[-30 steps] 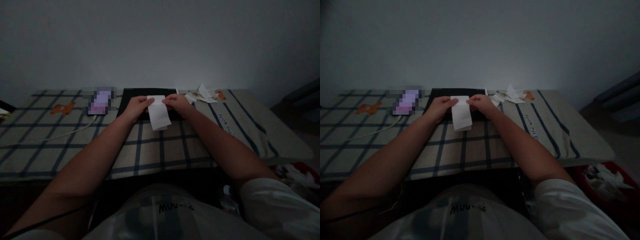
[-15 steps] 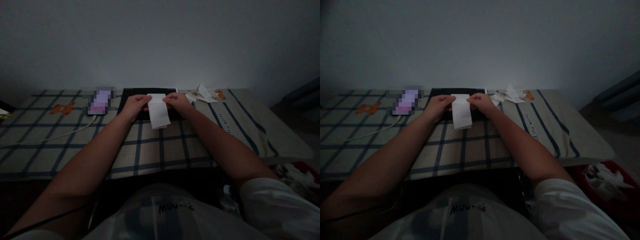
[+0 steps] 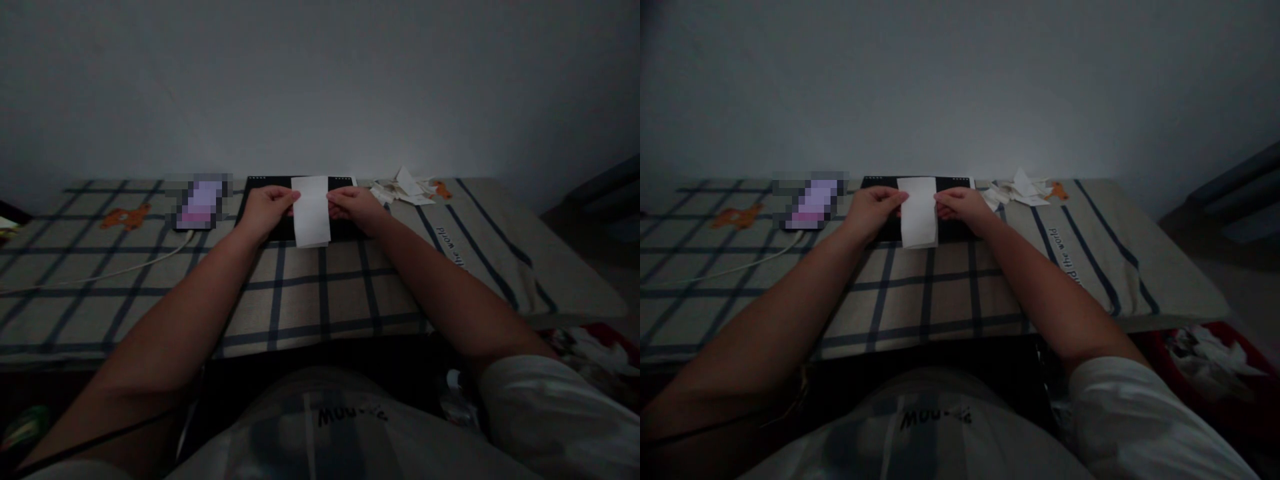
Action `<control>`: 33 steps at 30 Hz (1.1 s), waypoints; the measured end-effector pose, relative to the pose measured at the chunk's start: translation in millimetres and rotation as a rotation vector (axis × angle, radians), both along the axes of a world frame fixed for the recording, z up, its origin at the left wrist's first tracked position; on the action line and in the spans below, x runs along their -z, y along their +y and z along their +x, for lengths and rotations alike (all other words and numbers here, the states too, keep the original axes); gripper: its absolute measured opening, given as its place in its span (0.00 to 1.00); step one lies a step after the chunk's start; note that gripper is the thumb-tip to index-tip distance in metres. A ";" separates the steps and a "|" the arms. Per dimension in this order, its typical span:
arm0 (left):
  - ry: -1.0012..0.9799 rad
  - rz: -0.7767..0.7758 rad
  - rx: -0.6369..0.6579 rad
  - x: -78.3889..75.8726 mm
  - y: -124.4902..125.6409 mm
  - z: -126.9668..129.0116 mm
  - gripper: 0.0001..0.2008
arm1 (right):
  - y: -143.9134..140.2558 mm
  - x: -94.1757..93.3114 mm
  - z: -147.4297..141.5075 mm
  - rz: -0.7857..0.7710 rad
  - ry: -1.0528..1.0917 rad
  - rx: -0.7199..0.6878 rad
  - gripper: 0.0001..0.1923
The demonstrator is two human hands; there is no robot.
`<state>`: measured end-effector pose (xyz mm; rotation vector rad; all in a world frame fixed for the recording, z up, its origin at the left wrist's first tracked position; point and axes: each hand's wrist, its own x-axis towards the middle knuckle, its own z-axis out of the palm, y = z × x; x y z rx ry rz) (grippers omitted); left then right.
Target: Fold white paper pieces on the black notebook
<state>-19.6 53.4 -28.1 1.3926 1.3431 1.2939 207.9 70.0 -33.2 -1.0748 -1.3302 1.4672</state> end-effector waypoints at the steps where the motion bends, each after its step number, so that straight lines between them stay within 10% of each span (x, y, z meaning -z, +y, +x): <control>1: 0.010 0.013 -0.012 -0.7 -0.3 -0.4 0.09 | -0.2 0.1 0.7 -0.011 -0.008 -0.012 0.10; 33: -0.104 -0.156 0.066 -2.7 -3.9 0.9 0.11 | 7.5 5.5 0.4 0.071 -0.041 0.088 0.11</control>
